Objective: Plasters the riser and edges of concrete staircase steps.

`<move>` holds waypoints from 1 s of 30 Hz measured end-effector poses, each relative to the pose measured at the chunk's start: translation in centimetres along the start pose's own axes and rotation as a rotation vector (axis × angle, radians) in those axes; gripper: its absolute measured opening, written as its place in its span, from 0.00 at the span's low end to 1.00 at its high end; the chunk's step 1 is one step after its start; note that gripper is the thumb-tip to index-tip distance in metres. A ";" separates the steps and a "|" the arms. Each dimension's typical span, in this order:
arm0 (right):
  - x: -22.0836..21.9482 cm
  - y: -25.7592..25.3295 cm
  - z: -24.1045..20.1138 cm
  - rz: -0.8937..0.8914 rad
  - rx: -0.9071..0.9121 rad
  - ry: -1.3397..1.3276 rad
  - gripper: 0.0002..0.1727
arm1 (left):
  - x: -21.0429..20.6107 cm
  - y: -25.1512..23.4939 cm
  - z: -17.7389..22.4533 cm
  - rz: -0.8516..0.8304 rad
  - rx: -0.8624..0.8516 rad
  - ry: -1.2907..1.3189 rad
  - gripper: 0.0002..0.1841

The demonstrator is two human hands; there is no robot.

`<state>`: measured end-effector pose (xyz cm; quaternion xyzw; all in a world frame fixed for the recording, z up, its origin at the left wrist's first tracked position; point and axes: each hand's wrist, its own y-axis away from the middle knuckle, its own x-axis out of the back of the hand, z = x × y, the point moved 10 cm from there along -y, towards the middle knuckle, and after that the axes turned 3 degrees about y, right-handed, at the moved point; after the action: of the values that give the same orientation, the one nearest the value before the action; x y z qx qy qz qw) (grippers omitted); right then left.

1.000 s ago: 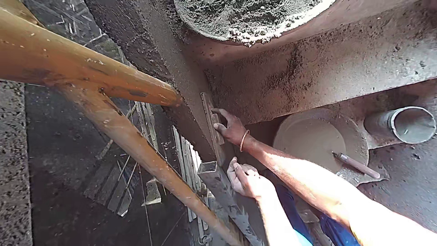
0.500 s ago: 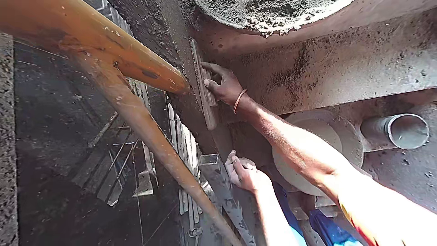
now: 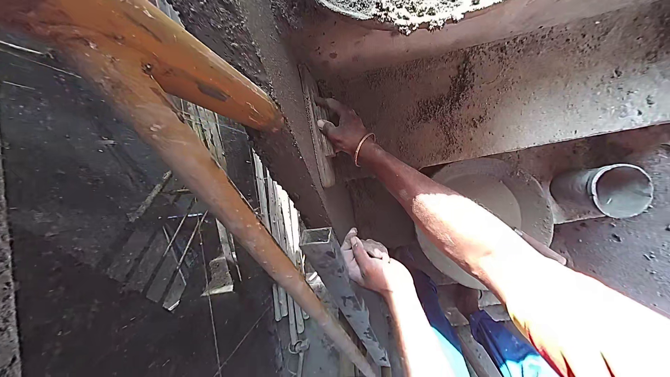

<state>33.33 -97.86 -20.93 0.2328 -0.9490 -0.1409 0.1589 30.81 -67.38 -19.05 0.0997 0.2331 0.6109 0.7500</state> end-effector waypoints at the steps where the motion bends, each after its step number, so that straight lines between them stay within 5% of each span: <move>1: 0.1 -0.2 0.2 -0.002 -0.004 0.020 0.32 | -0.2 0.3 -0.2 -0.009 -0.001 0.007 0.13; 7: 0.7 6.6 -1.3 -0.120 -0.174 0.033 0.31 | -0.7 2.1 -1.0 -0.087 -0.012 0.015 0.14; 10: -1.3 9.4 1.7 -0.121 -0.104 -0.070 0.31 | -0.4 2.3 -1.6 -0.092 -0.015 0.031 0.14; 13: -2.3 8.5 3.2 -0.094 -0.063 -0.146 0.32 | -0.6 2.3 -1.8 -0.093 -0.015 0.031 0.14; 18: 0.0 3.7 -3.2 -0.044 0.131 -0.169 0.32 | -0.6 1.8 -1.6 -0.086 -0.009 0.008 0.14; 25: 3.0 3.3 -12.3 0.035 0.395 -0.169 0.30 | -0.2 0.5 -1.1 -0.017 0.012 -0.019 0.14; 30: 2.1 2.0 -9.6 0.055 0.408 -0.193 0.32 | 0.8 0.4 0.0 0.009 -0.013 -0.030 0.14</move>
<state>34.26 -99.08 -11.04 0.2199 -0.9746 0.0366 0.0209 30.57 -66.48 -19.06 0.1049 0.2173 0.6141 0.7514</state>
